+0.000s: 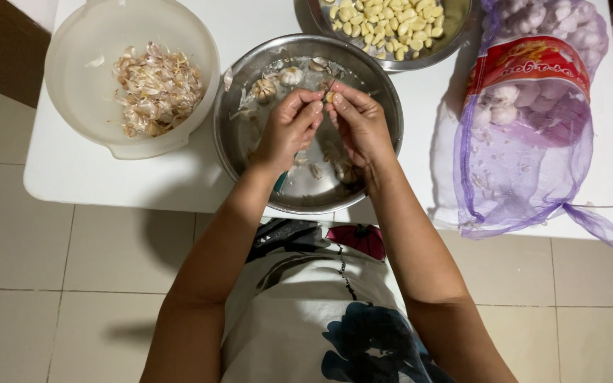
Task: A person is peeling individual garlic cloves by hand and with the help of a small knife, separating the skins into one bowl and the peeled cloves into a metal tray.
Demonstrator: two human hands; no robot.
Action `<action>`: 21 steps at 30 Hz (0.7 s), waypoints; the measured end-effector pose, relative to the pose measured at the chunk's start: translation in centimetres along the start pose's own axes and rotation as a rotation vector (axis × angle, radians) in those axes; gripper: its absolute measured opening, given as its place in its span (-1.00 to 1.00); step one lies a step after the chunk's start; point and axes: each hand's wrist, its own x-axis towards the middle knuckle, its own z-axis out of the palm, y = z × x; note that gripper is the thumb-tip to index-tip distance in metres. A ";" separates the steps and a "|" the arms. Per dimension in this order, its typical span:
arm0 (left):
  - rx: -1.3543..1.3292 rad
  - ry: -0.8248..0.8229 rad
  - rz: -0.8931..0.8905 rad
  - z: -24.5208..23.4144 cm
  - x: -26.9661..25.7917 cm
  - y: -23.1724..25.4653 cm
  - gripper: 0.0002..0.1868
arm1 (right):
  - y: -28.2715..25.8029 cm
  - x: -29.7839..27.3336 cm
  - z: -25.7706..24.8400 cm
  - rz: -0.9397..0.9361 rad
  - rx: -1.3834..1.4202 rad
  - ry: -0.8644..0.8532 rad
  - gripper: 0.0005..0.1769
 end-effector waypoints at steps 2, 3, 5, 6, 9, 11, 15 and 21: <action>-0.064 -0.006 -0.117 0.1 -0.2 1.0 -0.83 | -0.4 -0.2 0.1 0.008 0.033 -0.013 -0.70; -0.064 -0.005 -0.119 0.1 -0.2 0.9 -0.83 | -0.3 -0.1 0.2 0.009 0.033 -0.011 -0.70; -0.033 0.001 -0.111 0.2 -0.1 0.6 -0.79 | -0.2 0.2 0.3 -0.051 0.002 0.051 -0.75; -0.034 0.001 -0.112 0.2 -0.1 0.6 -0.79 | -0.6 -0.1 0.5 -0.051 0.001 0.052 -0.75; 0.005 -0.008 -0.101 0.0 -0.1 0.4 -0.77 | -1.6 -0.6 1.1 -0.079 -0.082 0.036 -0.72; 0.011 -0.018 -0.097 -0.3 0.2 -0.2 -0.78 | -1.9 -0.7 1.2 -0.089 -0.121 0.024 -0.71; 0.082 -0.012 -0.089 0.2 -0.3 0.8 -0.77 | -1.3 -0.4 0.5 -0.098 -0.095 0.014 -0.74; 0.059 0.123 -0.035 -0.7 -0.1 1.4 -0.75 | -1.3 -0.6 -0.3 0.088 0.124 -0.073 -0.73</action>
